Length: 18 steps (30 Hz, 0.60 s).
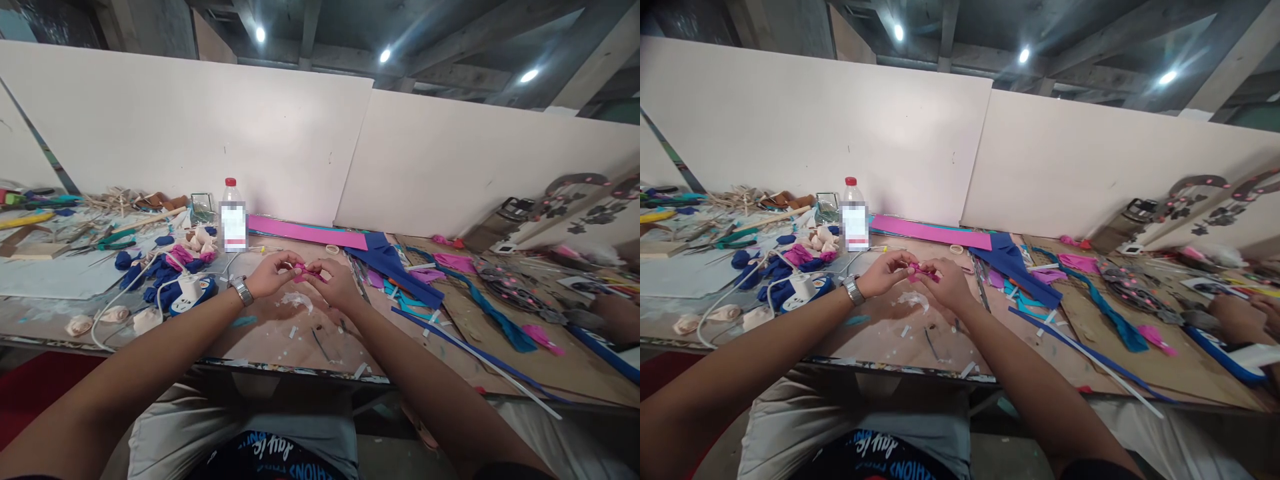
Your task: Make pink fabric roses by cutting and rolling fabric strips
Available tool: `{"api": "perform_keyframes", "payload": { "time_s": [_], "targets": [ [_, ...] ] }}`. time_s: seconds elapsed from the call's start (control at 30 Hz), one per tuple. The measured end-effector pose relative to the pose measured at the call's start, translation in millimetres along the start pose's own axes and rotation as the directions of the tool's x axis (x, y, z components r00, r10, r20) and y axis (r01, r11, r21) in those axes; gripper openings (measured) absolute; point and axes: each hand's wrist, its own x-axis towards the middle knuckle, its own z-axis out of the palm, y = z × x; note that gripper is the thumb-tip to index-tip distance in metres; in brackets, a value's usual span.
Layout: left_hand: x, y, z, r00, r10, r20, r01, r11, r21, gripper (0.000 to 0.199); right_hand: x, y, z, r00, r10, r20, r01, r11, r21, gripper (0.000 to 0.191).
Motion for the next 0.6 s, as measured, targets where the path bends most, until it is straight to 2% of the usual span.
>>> {"api": "perform_keyframes", "payload": {
  "time_s": [0.2,0.43,0.6],
  "targets": [
    [-2.1,-1.9,0.5,0.998,-0.046,-0.033,0.045,0.999,-0.025,0.036,1.1,0.8,-1.4,1.0,-0.02,-0.017,0.02,1.0,-0.008,0.008],
    [-3.5,7.2,0.3,1.0,0.022,0.021,-0.023,0.998,0.058,0.025,1.0,-5.2,-3.1,0.999,0.03,-0.012,-0.03,0.999,0.011,0.009],
    [-2.5,6.3,-0.2,0.998,0.055,0.017,-0.056,0.998,0.041,0.025,0.2,-5.1,-2.6,0.999,0.05,-0.006,-0.049,0.997,0.051,0.009]
  ]
}}
